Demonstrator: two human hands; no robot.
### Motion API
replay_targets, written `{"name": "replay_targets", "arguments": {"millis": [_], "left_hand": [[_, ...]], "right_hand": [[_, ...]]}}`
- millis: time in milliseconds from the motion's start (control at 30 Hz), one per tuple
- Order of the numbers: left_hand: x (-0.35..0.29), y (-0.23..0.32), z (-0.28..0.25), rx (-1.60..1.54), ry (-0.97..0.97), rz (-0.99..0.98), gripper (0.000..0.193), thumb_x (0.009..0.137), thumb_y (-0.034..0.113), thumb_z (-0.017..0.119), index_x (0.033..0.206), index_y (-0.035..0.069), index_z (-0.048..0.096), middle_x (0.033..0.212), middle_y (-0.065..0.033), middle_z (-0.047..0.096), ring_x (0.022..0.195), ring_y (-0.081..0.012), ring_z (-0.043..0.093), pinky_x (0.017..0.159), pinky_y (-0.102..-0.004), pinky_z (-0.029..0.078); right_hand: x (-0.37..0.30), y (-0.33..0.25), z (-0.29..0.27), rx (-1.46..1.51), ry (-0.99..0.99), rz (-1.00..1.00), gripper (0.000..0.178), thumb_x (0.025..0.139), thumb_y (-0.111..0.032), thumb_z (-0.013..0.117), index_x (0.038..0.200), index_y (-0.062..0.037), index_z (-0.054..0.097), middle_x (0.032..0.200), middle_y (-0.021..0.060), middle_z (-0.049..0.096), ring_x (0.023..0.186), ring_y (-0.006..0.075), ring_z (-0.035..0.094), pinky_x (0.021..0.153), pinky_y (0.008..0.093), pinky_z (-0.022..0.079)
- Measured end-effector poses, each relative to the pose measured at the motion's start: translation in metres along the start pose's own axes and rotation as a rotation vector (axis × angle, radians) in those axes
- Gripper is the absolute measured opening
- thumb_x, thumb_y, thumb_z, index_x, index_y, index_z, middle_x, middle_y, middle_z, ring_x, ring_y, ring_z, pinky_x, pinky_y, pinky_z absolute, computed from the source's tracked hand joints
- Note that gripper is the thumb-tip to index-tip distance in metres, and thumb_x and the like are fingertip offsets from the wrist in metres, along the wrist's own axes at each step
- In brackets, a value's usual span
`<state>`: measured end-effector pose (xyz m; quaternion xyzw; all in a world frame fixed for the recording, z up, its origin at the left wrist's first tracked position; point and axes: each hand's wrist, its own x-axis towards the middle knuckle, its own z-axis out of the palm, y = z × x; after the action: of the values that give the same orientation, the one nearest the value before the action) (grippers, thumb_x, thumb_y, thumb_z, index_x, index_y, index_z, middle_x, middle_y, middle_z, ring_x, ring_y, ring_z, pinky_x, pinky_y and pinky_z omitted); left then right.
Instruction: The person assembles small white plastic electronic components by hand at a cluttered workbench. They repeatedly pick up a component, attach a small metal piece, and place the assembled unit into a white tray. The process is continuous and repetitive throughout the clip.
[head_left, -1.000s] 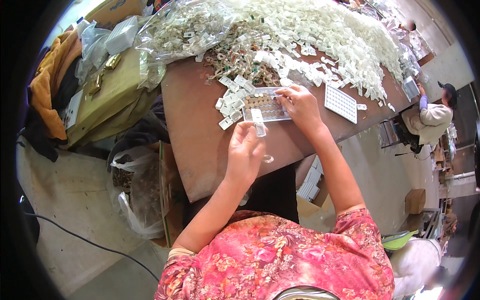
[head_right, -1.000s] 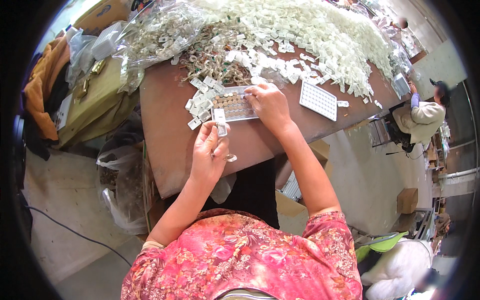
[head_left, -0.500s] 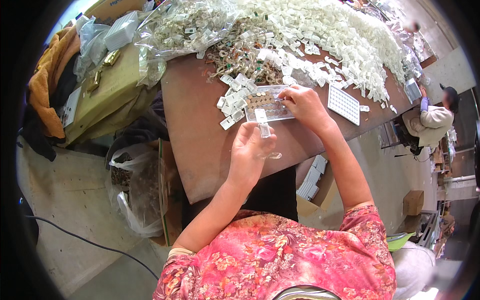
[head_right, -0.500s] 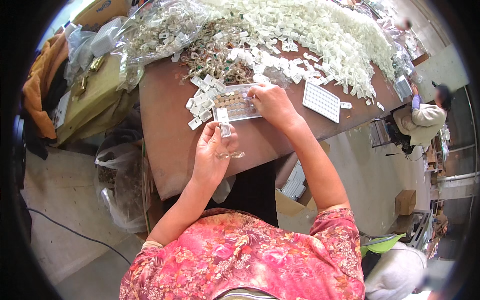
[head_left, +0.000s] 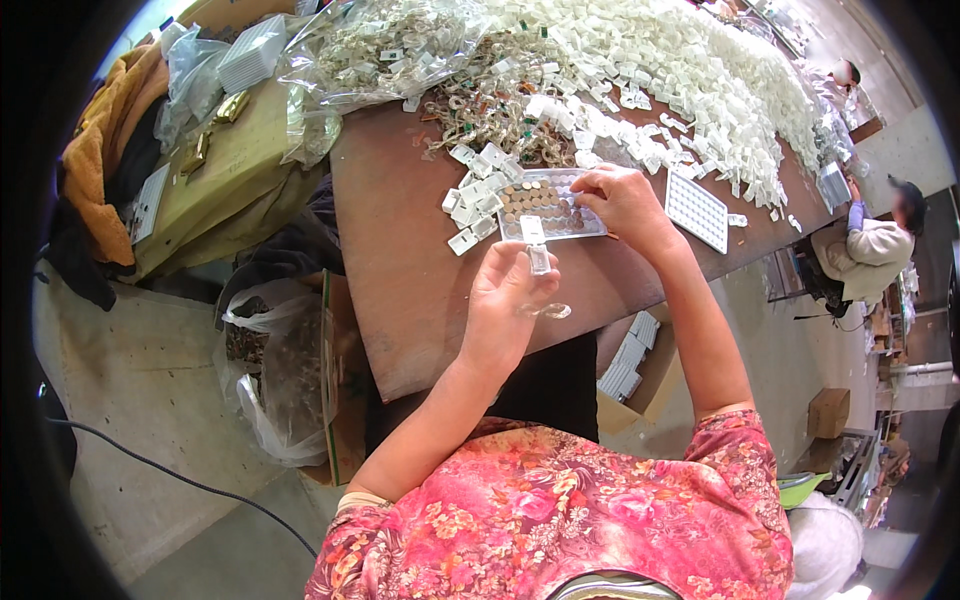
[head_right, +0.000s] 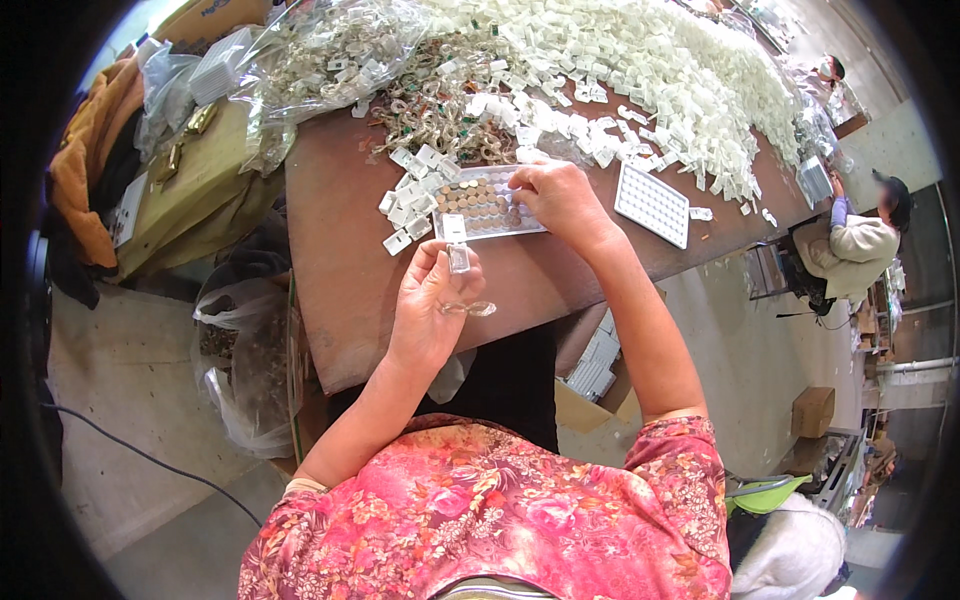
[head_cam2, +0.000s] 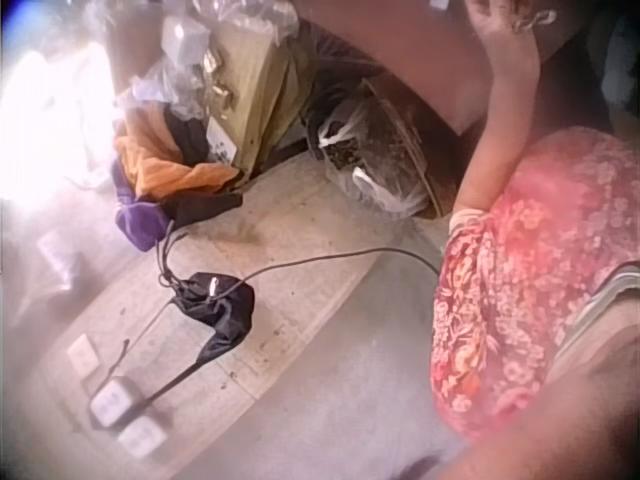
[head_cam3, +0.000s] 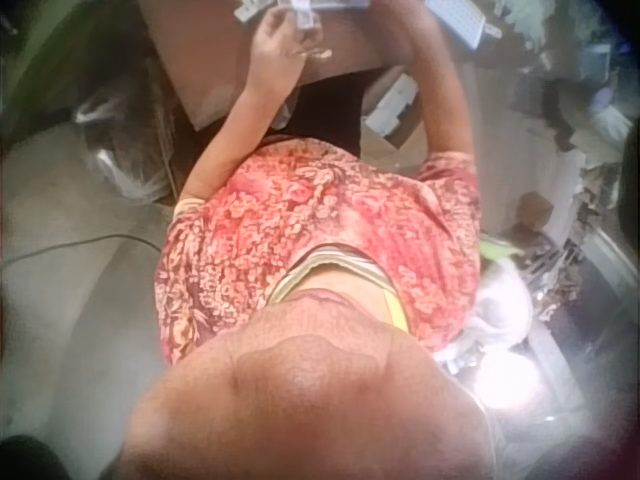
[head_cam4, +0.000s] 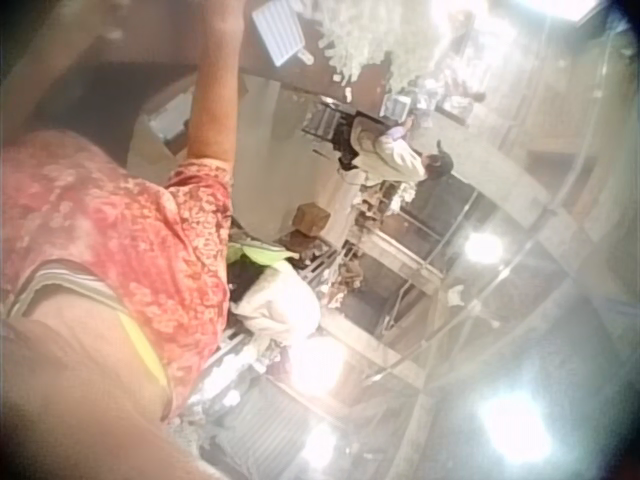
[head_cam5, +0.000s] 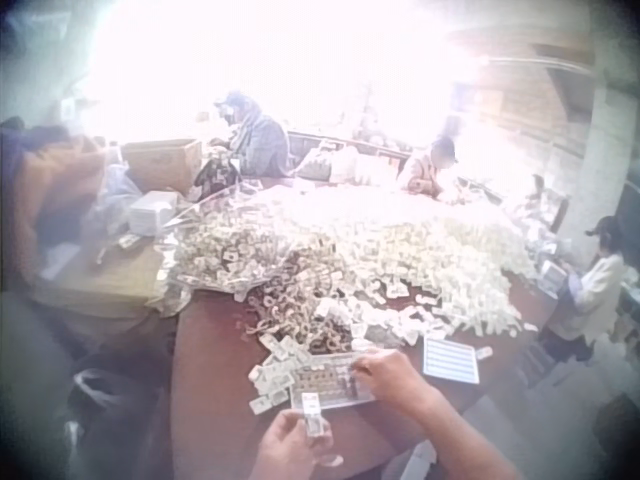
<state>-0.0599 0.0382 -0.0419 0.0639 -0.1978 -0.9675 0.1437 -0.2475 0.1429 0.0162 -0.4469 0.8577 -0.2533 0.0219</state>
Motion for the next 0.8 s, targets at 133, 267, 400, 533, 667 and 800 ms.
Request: {"name": "replay_targets", "arguments": {"millis": [133, 267, 400, 533, 667, 800], "left_hand": [[0.0, 0.0, -0.001, -0.009, -0.006, 0.01, 0.015, 0.098, 0.018, 0.056, 0.11, 0.009, 0.052, 0.102, -0.01, 0.063, 0.09, -0.0181, 0.061, 0.085, -0.0317, 0.05], [0.0, 0.001, -0.003, 0.007, -0.017, 0.006, 0.017, 0.098, 0.019, 0.056, 0.111, 0.009, 0.051, 0.103, -0.0078, 0.063, 0.093, -0.0161, 0.061, 0.087, -0.0339, 0.05], [0.002, -0.001, -0.002, 0.009, -0.01, 0.039, 0.016, 0.098, 0.017, 0.055, 0.111, 0.009, 0.05, 0.104, -0.0077, 0.062, 0.094, -0.0163, 0.061, 0.087, -0.0341, 0.05], [0.0, -0.003, 0.002, 0.057, 0.021, 0.067, 0.015, 0.098, 0.014, 0.055, 0.111, 0.008, 0.05, 0.103, -0.0064, 0.061, 0.095, -0.016, 0.061, 0.088, -0.034, 0.05], [0.0, -0.002, 0.004, 0.099, 0.008, 0.098, 0.012, 0.097, 0.011, 0.056, 0.107, 0.008, 0.051, 0.107, -0.0074, 0.061, 0.097, -0.0178, 0.06, 0.084, -0.0316, 0.052], [-0.001, -0.002, 0.004, 0.135, -0.023, 0.082, 0.012, 0.097, 0.012, 0.056, 0.108, 0.009, 0.052, 0.108, -0.0062, 0.06, 0.094, -0.0187, 0.061, 0.077, -0.0298, 0.055]], "right_hand": [[-0.003, 0.005, 0.005, -0.039, 0.01, -0.096, 0.013, 0.082, -0.006, 0.065, 0.094, -0.0005, 0.07, 0.084, 0.014, 0.066, 0.074, 0.0251, 0.066, 0.07, 0.0338, 0.052], [-0.004, -0.003, 0.003, -0.063, 0.03, -0.047, 0.011, 0.082, -0.006, 0.066, 0.091, -0.0007, 0.07, 0.085, 0.0134, 0.067, 0.073, 0.0253, 0.066, 0.069, 0.0334, 0.052], [-0.018, -0.034, -0.009, 0.167, 0.126, -0.007, 0.009, 0.078, -0.003, 0.069, 0.087, -0.002, 0.07, 0.082, 0.0115, 0.066, 0.07, 0.0231, 0.064, 0.066, 0.0315, 0.052], [-0.044, -0.068, -0.012, 0.326, 0.106, -0.172, 0.012, 0.075, 0.001, 0.072, 0.086, -0.0026, 0.069, 0.079, 0.0092, 0.064, 0.068, 0.0214, 0.063, 0.062, 0.0296, 0.052], [-0.052, -0.084, 0.004, 0.154, 0.193, -0.222, 0.013, 0.077, -0.001, 0.071, 0.088, -0.0035, 0.067, 0.08, 0.008, 0.065, 0.07, 0.0218, 0.065, 0.062, 0.0302, 0.053], [-0.058, -0.085, 0.008, 0.06, 0.232, -0.284, 0.016, 0.077, -0.001, 0.068, 0.092, -0.0056, 0.067, 0.082, 0.0073, 0.064, 0.071, 0.024, 0.065, 0.061, 0.0318, 0.053]]}}
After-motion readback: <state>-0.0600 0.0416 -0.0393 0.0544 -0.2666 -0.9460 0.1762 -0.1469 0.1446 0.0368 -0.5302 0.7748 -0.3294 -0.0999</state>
